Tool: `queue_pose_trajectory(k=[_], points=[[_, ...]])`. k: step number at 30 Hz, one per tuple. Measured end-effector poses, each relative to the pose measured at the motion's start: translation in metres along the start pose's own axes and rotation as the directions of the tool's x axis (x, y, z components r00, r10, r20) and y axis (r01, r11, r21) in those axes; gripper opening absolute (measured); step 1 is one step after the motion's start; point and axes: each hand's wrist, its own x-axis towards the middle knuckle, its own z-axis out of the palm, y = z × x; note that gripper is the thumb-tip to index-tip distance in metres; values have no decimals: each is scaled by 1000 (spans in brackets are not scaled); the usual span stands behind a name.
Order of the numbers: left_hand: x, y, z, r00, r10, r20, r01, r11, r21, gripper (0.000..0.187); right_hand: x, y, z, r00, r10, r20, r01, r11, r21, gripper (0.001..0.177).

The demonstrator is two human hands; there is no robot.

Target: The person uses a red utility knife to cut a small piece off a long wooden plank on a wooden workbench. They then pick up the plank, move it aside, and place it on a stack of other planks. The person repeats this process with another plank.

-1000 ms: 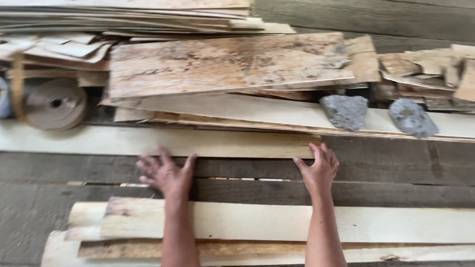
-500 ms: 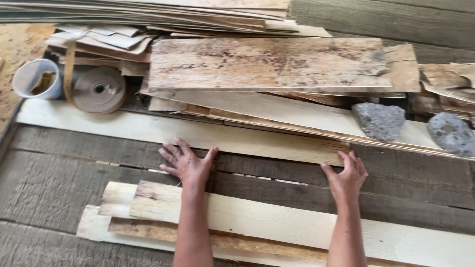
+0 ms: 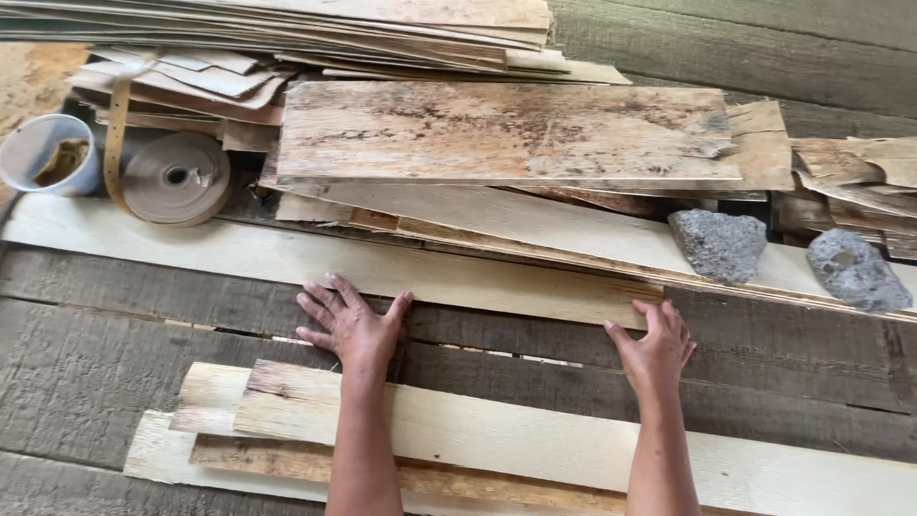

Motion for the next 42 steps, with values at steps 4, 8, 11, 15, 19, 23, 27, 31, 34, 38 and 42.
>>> queue_pose_trajectory(k=[4,8,11,15,19,23,27,31,34,38,42], points=[[0,4,-5,1000,-12,2,12,1000,8,124,0,-4,3,999,-32,-14,32,999,-8,60],[-3,8,-12,998,-24,58,23,1000,10,125,-2,-13,-1,996,34,83,-31,999,-38,61],[-5,7,-15,996,-22,83,23,1000,-7,125,-8,-22,-10,990,56,128,-50,998,-44,62],[1,-6,-19,991,17,131,-9,998,-63,127,-5,-28,-27,954,107,282,-103,994,-28,68],[16,-33,5,993,101,64,-94,989,-112,121,-27,-25,-42,945,106,310,-118,993,21,72],[-65,-19,5,878,436,-196,-458,885,-83,83,-92,1,-43,977,-210,-23,210,978,4,42],[-195,-27,27,684,700,-207,-730,657,-190,47,-158,35,-92,889,-349,296,364,931,5,54],[-307,-53,61,555,818,-151,-812,493,-312,34,-162,72,-114,810,-272,520,386,914,-124,84],[-362,-67,84,489,868,-88,-826,428,-366,31,-140,76,-134,796,-276,539,416,896,-155,95],[-401,-72,101,520,849,96,-736,502,-454,37,-126,77,-157,795,-322,515,413,908,-70,96],[-422,-60,137,747,398,533,228,600,-767,56,-133,94,-149,721,-642,261,681,725,-97,91]])
